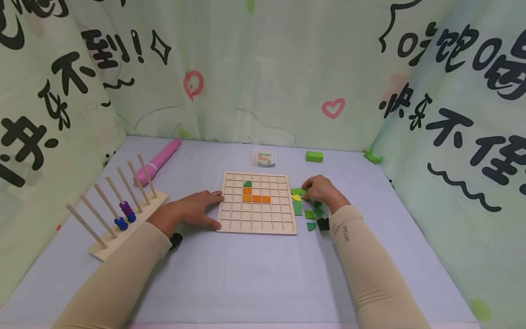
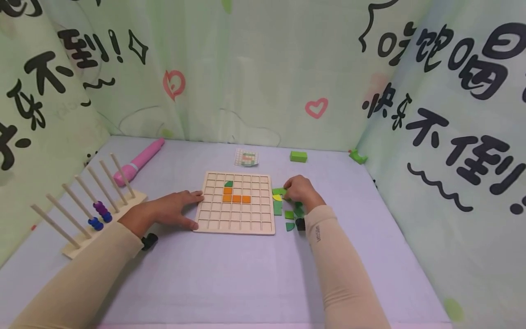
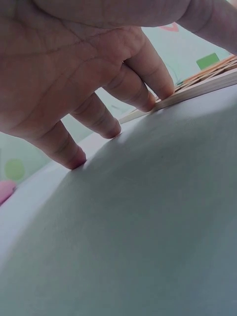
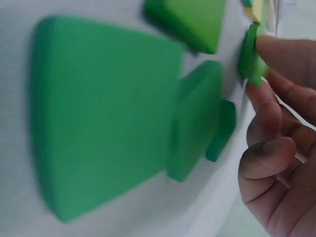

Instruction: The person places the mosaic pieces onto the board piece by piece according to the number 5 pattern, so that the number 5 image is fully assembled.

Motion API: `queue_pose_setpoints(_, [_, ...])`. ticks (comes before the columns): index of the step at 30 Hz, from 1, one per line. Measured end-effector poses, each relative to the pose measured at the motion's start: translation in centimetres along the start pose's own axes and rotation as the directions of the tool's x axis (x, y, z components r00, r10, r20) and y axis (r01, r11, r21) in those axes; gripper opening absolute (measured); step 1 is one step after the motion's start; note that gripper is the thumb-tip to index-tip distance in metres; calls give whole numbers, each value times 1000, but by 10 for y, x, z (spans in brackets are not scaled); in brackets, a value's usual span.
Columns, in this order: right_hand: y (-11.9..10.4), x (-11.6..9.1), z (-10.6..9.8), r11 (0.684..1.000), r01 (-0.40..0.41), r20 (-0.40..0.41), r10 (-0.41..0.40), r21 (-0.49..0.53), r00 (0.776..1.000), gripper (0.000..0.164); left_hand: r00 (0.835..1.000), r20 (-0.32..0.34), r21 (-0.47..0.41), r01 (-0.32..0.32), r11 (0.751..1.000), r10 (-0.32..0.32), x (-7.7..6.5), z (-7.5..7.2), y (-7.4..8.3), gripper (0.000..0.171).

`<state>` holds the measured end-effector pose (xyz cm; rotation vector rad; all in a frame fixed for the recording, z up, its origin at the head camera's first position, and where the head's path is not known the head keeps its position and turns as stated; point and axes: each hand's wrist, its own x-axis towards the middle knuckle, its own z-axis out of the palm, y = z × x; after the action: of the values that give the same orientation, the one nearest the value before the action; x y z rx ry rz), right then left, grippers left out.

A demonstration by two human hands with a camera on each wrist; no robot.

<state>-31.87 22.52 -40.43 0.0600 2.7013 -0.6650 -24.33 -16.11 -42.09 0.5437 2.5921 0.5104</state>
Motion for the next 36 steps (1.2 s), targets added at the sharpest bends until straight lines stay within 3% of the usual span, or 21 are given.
queue_pose_setpoints(15, [-2,-3,3,993,-9,-59,2,-116,998,23,1000,-8,-4,2,1000,-2,-2,-4,0,98])
queue_pose_setpoints(27, [0,-4,3,1000,-23,-34,23,8,999,22,1000,-3,0,-15,1000,15,-5,-4,1,96])
queue_pose_setpoints(36, [-21,-4,4,982,126,-21,-124,142,992,23,1000,-5,3,-15,1000,15,-2,-2,-2,97])
